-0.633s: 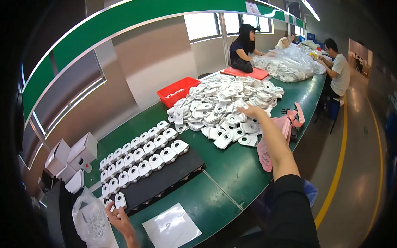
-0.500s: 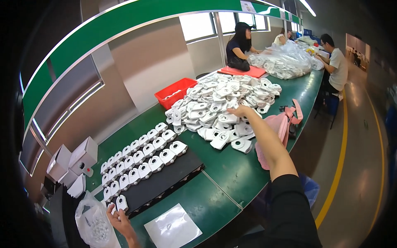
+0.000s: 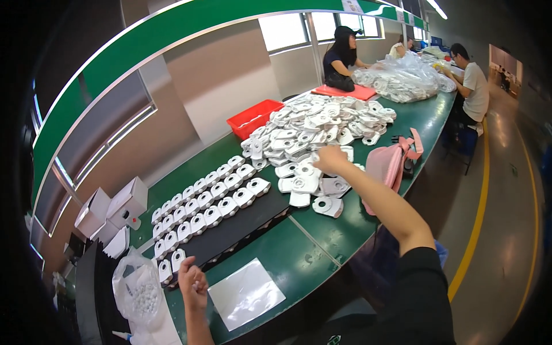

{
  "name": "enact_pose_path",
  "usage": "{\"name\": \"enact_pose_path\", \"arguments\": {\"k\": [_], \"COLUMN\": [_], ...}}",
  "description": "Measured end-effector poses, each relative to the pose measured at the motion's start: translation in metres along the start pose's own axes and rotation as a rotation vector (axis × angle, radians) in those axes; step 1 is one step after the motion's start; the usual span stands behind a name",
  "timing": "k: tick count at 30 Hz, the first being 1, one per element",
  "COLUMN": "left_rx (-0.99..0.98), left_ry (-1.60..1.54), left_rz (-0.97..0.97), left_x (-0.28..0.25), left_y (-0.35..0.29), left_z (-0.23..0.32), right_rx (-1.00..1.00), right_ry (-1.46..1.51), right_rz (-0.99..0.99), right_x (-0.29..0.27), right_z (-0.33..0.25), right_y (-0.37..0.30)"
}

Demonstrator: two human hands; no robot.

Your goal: Manually assemble small white lighting fixture components on an industrial assembly line.

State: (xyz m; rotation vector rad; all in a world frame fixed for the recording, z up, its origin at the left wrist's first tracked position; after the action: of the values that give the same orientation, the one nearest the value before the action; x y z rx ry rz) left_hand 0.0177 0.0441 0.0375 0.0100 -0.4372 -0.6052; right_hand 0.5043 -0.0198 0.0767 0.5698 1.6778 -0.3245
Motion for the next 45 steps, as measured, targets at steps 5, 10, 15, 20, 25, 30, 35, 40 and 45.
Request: {"name": "enact_pose_path", "arguments": {"k": [5,10,15,20,25,30,35,40,45], "left_rx": [-0.278,-0.341,-0.382,-0.377,-0.290,-0.213,-0.159,-0.159,-0.203], "left_ry": [-0.485,-0.516,-0.284,-0.180,-0.245,-0.342,-0.308,-0.292,-0.320], "left_rz": [-0.243,-0.280,-0.270,-0.174,-0.088,-0.121,-0.139,-0.126,-0.091], "left_x": [0.019,0.021,0.031,0.018,0.005,0.012,0.011,0.004,0.005], "left_y": [-0.006,-0.011,-0.012,-0.013,-0.011,-0.005,-0.004,-0.004,-0.005], "left_z": [-0.021,-0.030,-0.032,-0.036,-0.030,-0.024,-0.021,-0.023,-0.027], "right_rx": [-0.117,-0.195,-0.207,-0.227,-0.573,-0.528,-0.514,-0.499,-0.519], "right_ry": [-0.152,-0.203,-0.149,-0.316,0.432,1.182,1.344,1.276,1.198], "right_rz": [-0.169,-0.144,-0.213,-0.128,-0.046,-0.556,-0.687,-0.584,-0.552], "right_x": [0.001,0.037,0.028,0.009,-0.015,0.055,0.094,0.101,0.100], "right_z": [-0.038,-0.042,-0.045,-0.082,-0.153,-0.215,-0.254,-0.255,-0.255], "right_y": [-0.092,-0.138,-0.158,-0.164,-0.179,-0.201,-0.220,-0.218,-0.220]}}
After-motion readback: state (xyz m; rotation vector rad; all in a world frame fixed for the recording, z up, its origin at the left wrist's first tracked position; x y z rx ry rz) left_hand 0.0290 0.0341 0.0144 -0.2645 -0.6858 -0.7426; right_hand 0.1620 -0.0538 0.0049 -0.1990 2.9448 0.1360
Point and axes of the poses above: each hand's wrist, its own y-axis towards the middle knuckle, its own x-axis out of the palm, z = x × y, the point moved 8 cm from there along y, towards the middle knuckle, and after that the axes turned 11 degrees about -z, right-handed, at the moved point
